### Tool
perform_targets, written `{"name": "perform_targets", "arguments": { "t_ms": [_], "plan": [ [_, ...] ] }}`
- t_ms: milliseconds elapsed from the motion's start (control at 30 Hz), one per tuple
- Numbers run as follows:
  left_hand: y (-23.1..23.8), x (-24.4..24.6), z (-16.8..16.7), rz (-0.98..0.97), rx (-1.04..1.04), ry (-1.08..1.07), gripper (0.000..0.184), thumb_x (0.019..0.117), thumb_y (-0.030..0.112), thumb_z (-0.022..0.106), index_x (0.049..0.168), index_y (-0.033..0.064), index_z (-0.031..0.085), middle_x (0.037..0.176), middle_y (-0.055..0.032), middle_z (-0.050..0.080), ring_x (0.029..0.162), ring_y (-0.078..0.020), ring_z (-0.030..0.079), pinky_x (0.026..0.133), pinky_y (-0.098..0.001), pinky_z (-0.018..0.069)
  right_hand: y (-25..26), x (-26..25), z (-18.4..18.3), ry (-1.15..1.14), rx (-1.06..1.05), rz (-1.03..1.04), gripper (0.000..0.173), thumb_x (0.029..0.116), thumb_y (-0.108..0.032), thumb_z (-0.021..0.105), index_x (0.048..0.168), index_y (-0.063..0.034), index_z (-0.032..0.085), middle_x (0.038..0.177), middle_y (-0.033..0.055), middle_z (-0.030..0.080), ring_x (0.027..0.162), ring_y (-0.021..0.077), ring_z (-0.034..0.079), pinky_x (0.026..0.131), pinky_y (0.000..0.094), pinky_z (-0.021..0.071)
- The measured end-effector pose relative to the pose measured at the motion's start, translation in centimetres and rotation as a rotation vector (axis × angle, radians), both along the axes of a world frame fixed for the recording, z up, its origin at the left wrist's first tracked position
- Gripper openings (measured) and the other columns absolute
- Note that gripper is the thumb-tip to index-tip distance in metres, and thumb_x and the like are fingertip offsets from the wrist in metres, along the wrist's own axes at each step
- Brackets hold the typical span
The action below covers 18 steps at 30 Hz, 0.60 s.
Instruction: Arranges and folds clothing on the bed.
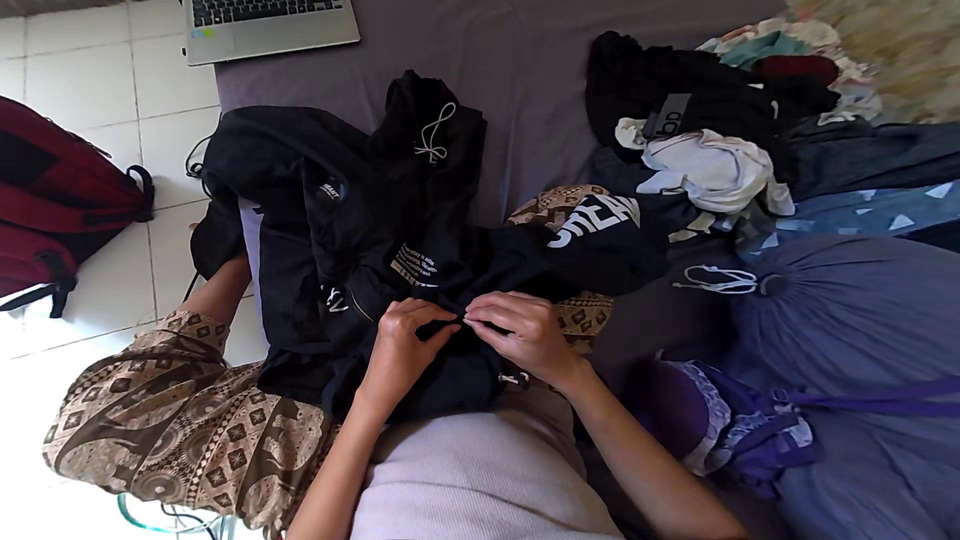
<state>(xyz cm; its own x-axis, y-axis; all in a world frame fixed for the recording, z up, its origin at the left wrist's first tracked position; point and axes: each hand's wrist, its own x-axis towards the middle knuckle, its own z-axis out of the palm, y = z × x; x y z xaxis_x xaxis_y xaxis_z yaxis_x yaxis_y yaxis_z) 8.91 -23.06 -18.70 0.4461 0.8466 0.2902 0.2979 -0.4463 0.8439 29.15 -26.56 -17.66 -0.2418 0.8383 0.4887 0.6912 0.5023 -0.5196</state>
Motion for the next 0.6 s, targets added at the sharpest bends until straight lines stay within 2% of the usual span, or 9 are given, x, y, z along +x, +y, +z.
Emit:
{"name": "perform_targets", "arguments": {
  "t_ms": [167, 300, 433, 600],
  "plan": [
    [-0.01, 0.06, 0.1, 0.003, 0.039, 0.026, 0.013, 0.0845, 0.015, 0.077, 0.093, 0.0062, 0.081, 0.094, -0.0086, 0.078, 0.09, -0.0205, 0.073, 0.085, -0.0393, 0.0529, 0.02, 0.23, 0.24, -0.02, -0.028, 0.022, 0.015, 0.0928, -0.011, 0.066, 0.087, -0.0043, 0.079, 0.094, 0.0109, 0.077, 0.085, 0.0169, 0.073, 0.076, 0.0251, 0.0569],
    [0.02, 0.07, 0.22, -0.021, 0.064, 0.056, 0.021, 0.085, 0.024, 0.078, 0.097, 0.0067, 0.082, 0.096, -0.0084, 0.078, 0.089, -0.0212, 0.072, 0.084, -0.0401, 0.0517, 0.03, 0.27, 0.26, -0.027, -0.04, 0.014, 0.015, 0.0928, -0.011, 0.066, 0.088, -0.0052, 0.079, 0.095, 0.011, 0.077, 0.085, 0.0174, 0.073, 0.076, 0.0254, 0.0569],
    [-0.01, 0.13, 0.26, -0.022, 0.069, 0.063, 0.017, 0.0838, 0.019, 0.079, 0.095, 0.0066, 0.082, 0.095, -0.0083, 0.078, 0.087, -0.0217, 0.072, 0.083, -0.0402, 0.0517, -0.06, 0.28, 0.17, -0.011, -0.048, 0.011, 0.015, 0.093, -0.012, 0.066, 0.088, -0.0045, 0.079, 0.096, 0.0116, 0.077, 0.086, 0.0174, 0.074, 0.077, 0.0252, 0.0573],
    [-0.02, 0.16, 0.3, -0.023, 0.095, 0.08, 0.016, 0.085, 0.019, 0.078, 0.095, 0.0071, 0.083, 0.093, -0.0087, 0.077, 0.084, -0.022, 0.071, 0.081, -0.0399, 0.0511, -0.23, 0.29, 0.38, 0.017, -0.085, 0.01, 0.016, 0.0938, -0.012, 0.066, 0.089, -0.0037, 0.079, 0.099, 0.0123, 0.077, 0.089, 0.0168, 0.074, 0.079, 0.0244, 0.0573]
  ]
}}
